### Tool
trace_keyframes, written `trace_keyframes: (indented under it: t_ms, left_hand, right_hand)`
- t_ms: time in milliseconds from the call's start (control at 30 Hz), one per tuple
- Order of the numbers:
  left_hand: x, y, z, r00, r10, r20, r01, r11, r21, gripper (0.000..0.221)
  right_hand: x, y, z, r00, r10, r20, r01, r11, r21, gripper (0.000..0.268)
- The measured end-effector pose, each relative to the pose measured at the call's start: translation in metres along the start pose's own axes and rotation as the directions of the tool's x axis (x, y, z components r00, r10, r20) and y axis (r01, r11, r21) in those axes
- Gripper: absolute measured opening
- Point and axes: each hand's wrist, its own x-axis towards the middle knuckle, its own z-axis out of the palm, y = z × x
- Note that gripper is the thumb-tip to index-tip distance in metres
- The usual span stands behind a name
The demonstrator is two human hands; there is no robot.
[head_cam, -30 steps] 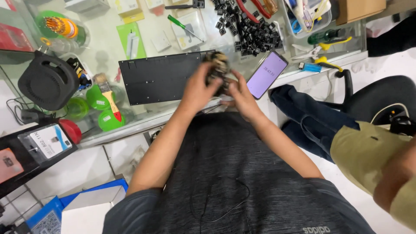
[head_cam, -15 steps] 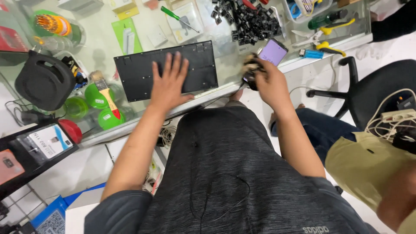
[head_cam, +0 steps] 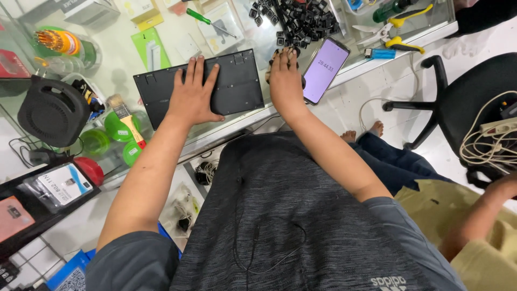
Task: Cleaning a computer component using a brush, cloth, and air blower on a repair bench.
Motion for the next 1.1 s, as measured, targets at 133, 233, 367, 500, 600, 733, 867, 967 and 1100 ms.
trace_keyframes:
  t_ms: [133,233,367,500,600,733,867,967,1100]
  left_hand:
    - [-0.001,-0.002,-0.007,0.998,0.07,-0.002,-0.07,0.997,0.022,0.138]
    - [0.0,-0.009,-0.034,0.989,0.096,0.114,-0.085,0.992,-0.096,0.135]
    - [-0.004,-0.015,-0.08,0.931,0.116,0.347,0.002,0.946,-0.323,0.129]
    - [-0.001,-0.019,-0.101,0.901,0.12,0.416,0.08,0.897,-0.434,0.123]
    - [-0.007,-0.029,-0.095,0.877,0.101,0.47,0.138,0.884,-0.447,0.117]
    - [-0.009,-0.044,-0.084,0.913,0.154,0.379,0.091,0.826,-0.556,0.101]
    - [-0.016,-0.072,-0.059,0.986,0.166,-0.007,-0.123,0.707,-0.697,0.069]
    - [-0.022,-0.076,-0.071,0.995,0.097,-0.039,-0.098,0.749,-0.656,0.056]
    - [-0.022,-0.073,-0.101,0.994,0.093,0.053,-0.045,0.814,-0.58,0.049]
  right_hand:
    - [-0.001,-0.003,-0.006,0.997,-0.025,-0.079,0.03,0.998,0.057,0.058]
    - [-0.017,0.001,-0.01,0.981,-0.12,-0.155,0.145,0.977,0.157,0.062]
    - [-0.031,-0.002,-0.017,0.967,-0.157,-0.2,0.216,0.923,0.319,0.057]
    - [0.012,-0.008,-0.011,0.951,-0.179,-0.252,0.265,0.891,0.368,0.066]
    - [0.039,-0.012,-0.009,0.948,-0.164,-0.271,0.276,0.846,0.456,0.075]
    - [0.041,0.002,-0.011,0.937,-0.206,-0.281,0.329,0.786,0.523,0.065]
    - [-0.013,0.007,-0.05,0.879,-0.266,-0.394,0.415,0.834,0.362,0.05]
    - [-0.007,0.005,-0.032,0.868,-0.312,-0.387,0.425,0.868,0.255,0.063]
    - [0.045,-0.016,-0.012,0.93,-0.216,-0.296,0.342,0.802,0.49,0.068]
